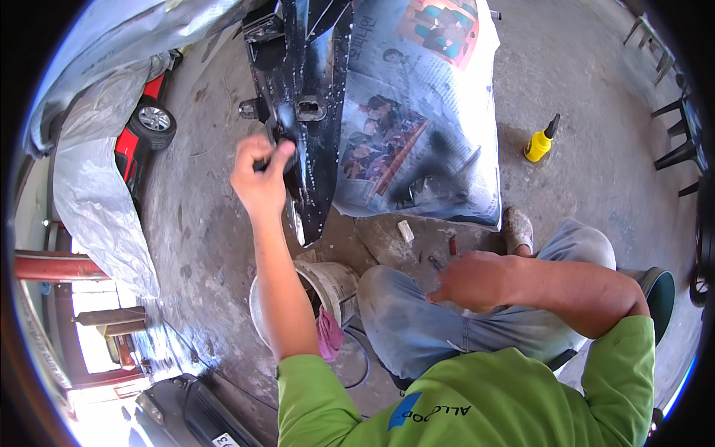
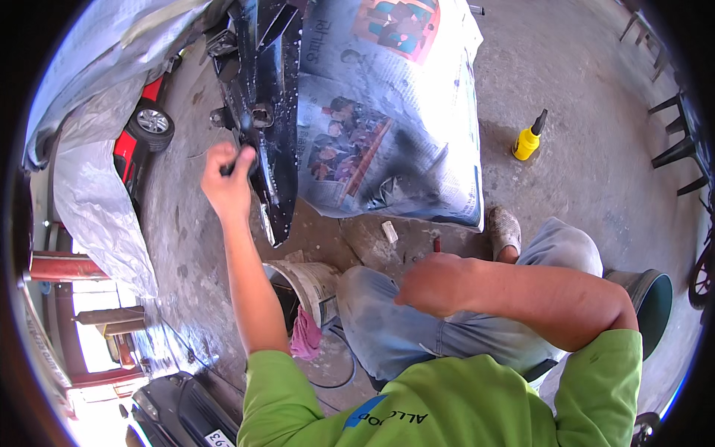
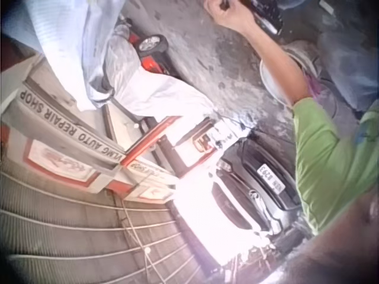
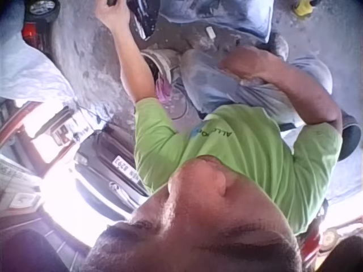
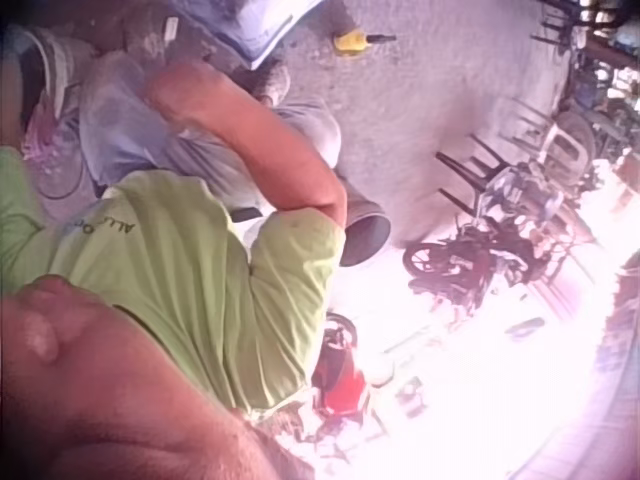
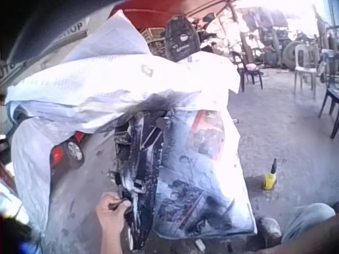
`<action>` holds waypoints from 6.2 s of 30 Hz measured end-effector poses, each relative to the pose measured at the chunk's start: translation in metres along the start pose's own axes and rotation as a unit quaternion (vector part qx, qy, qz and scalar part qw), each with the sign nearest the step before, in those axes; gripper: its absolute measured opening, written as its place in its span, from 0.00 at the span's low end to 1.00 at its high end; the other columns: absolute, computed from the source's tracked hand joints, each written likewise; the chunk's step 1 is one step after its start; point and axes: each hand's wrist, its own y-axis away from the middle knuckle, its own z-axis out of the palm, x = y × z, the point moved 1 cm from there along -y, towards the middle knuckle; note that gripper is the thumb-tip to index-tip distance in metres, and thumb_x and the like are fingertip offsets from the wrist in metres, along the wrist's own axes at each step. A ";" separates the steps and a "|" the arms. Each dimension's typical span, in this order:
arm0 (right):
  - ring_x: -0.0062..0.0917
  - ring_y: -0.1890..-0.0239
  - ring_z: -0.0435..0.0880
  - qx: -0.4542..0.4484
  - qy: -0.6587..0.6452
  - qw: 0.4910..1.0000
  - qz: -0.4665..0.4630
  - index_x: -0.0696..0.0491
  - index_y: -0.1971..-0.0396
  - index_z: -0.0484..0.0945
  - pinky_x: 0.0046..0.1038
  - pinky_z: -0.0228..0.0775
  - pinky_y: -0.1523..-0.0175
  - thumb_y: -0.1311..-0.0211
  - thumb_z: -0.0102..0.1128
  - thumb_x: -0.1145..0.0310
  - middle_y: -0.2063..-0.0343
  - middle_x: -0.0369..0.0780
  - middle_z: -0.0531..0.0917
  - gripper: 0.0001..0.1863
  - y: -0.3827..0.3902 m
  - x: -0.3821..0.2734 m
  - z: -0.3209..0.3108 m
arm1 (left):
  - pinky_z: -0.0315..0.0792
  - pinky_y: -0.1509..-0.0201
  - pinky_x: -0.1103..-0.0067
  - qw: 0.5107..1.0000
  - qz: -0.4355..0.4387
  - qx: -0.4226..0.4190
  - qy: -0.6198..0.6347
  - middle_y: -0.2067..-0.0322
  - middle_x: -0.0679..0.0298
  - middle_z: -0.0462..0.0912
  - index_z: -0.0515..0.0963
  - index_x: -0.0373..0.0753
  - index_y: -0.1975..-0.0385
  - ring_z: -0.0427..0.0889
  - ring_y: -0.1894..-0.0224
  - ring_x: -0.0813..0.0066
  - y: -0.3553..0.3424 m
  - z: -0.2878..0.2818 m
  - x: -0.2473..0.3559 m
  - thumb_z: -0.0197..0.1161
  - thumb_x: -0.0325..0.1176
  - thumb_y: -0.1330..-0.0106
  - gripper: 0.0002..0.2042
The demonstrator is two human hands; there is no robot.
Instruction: The person sands a black car part with a sanding block and wipes it with a cloth. They also use a heat gun on the part and wipe it again. The part is placed on a newspaper-covered surface.
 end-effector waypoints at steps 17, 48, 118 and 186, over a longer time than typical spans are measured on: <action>0.45 0.48 0.85 0.092 -0.020 0.995 -0.032 0.41 0.40 0.82 0.45 0.79 0.46 0.39 0.56 0.74 0.56 0.42 0.87 0.26 0.003 -0.010 0.005 | 0.73 0.48 0.76 0.990 -0.125 0.009 0.070 0.63 0.64 0.84 0.75 0.35 0.75 0.80 0.58 0.74 0.057 -0.017 -0.026 0.81 0.28 0.47 0.16; 0.43 0.44 0.83 0.026 -0.012 0.999 -0.022 0.42 0.36 0.79 0.43 0.77 0.43 0.39 0.56 0.75 0.50 0.43 0.83 0.29 -0.020 -0.016 0.010 | 0.76 0.60 0.75 0.999 0.050 -0.012 -0.003 0.69 0.61 0.82 0.80 0.36 0.78 0.81 0.66 0.68 0.071 -0.019 -0.006 0.86 0.31 0.56 0.17; 0.41 0.50 0.85 0.061 -0.022 0.998 -0.012 0.42 0.43 0.83 0.41 0.79 0.47 0.36 0.54 0.69 0.58 0.41 0.85 0.22 -0.003 -0.004 0.006 | 0.73 0.65 0.77 0.984 0.115 -0.103 -0.087 0.68 0.63 0.79 0.86 0.38 0.71 0.78 0.68 0.71 0.024 -0.003 0.036 0.83 0.20 0.55 0.13; 0.14 0.79 0.73 0.635 -0.560 0.531 -0.033 0.55 0.63 0.81 0.22 0.65 0.74 0.26 0.62 0.53 0.76 0.32 0.82 0.18 -0.060 0.032 -0.133 | 0.67 0.31 0.57 0.932 -0.255 -0.148 -0.212 0.33 0.47 0.71 0.69 0.39 0.31 0.68 0.30 0.46 0.279 -0.095 -0.009 0.70 0.38 0.33 0.31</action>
